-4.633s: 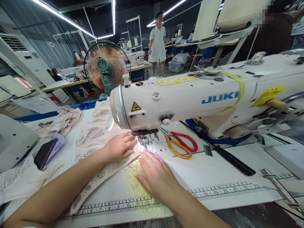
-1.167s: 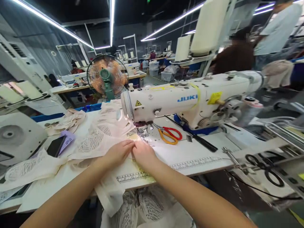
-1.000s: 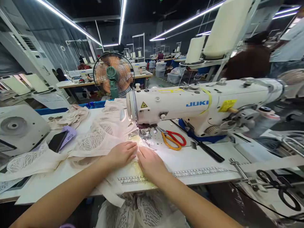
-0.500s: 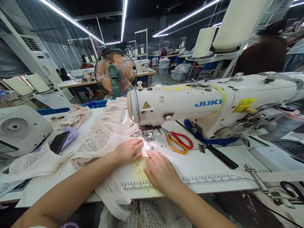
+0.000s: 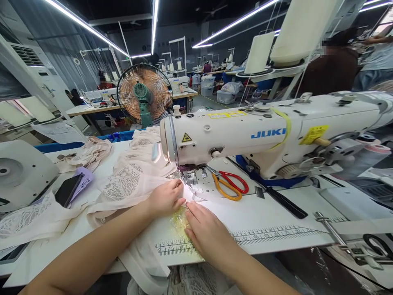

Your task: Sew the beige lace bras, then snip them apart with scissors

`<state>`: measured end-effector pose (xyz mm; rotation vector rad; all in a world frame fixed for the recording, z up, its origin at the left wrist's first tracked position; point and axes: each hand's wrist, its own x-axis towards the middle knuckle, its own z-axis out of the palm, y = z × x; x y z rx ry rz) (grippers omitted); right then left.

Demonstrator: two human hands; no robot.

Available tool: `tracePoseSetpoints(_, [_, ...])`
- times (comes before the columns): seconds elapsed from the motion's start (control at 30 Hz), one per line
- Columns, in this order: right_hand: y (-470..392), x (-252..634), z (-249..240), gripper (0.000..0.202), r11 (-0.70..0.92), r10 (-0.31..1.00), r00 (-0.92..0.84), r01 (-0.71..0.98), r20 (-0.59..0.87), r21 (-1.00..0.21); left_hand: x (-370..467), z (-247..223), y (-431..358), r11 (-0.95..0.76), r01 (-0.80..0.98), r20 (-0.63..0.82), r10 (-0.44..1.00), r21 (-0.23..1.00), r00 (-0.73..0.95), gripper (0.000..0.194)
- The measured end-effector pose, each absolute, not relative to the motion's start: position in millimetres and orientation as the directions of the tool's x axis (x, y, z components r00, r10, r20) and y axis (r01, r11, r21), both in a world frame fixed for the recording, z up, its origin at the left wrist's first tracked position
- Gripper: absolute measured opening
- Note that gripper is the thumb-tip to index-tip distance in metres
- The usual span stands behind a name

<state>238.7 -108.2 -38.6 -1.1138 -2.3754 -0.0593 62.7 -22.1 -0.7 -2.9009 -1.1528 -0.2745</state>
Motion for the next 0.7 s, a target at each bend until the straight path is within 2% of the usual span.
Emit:
tracePoseSetpoints(0.17, [-108.4, 238.5, -37.8, 0.031, 0.656, 0.716, -0.533, 0.735, 0.450, -0.174, 62.0, -0.3, -20.6, -0.742, 0.665, 0.153, 0.670, 0.088, 0.727, 0.037])
tracePoseSetpoints(0.43, [-98.7, 234.1, -36.7, 0.030, 0.625, 0.752, -0.508, 0.751, 0.420, -0.212, 61.9, -4.3, -16.5, -0.714, 0.693, 0.143, 0.699, 0.099, 0.700, 0.047])
tracePoseSetpoints(0.57, [-93.0, 230.4, -33.2, 0.030, 0.620, 0.763, -0.520, 0.757, 0.383, -0.207, 59.9, -6.1, -9.0, -0.725, 0.687, 0.156, 0.684, 0.046, 0.712, 0.047])
tracePoseSetpoints(0.7, [-89.2, 226.6, -32.5, 0.032, 0.622, 0.759, -0.521, 0.757, 0.391, -0.198, 55.7, -5.3, -6.2, -0.775, 0.630, 0.189, 0.612, -0.045, 0.768, 0.035])
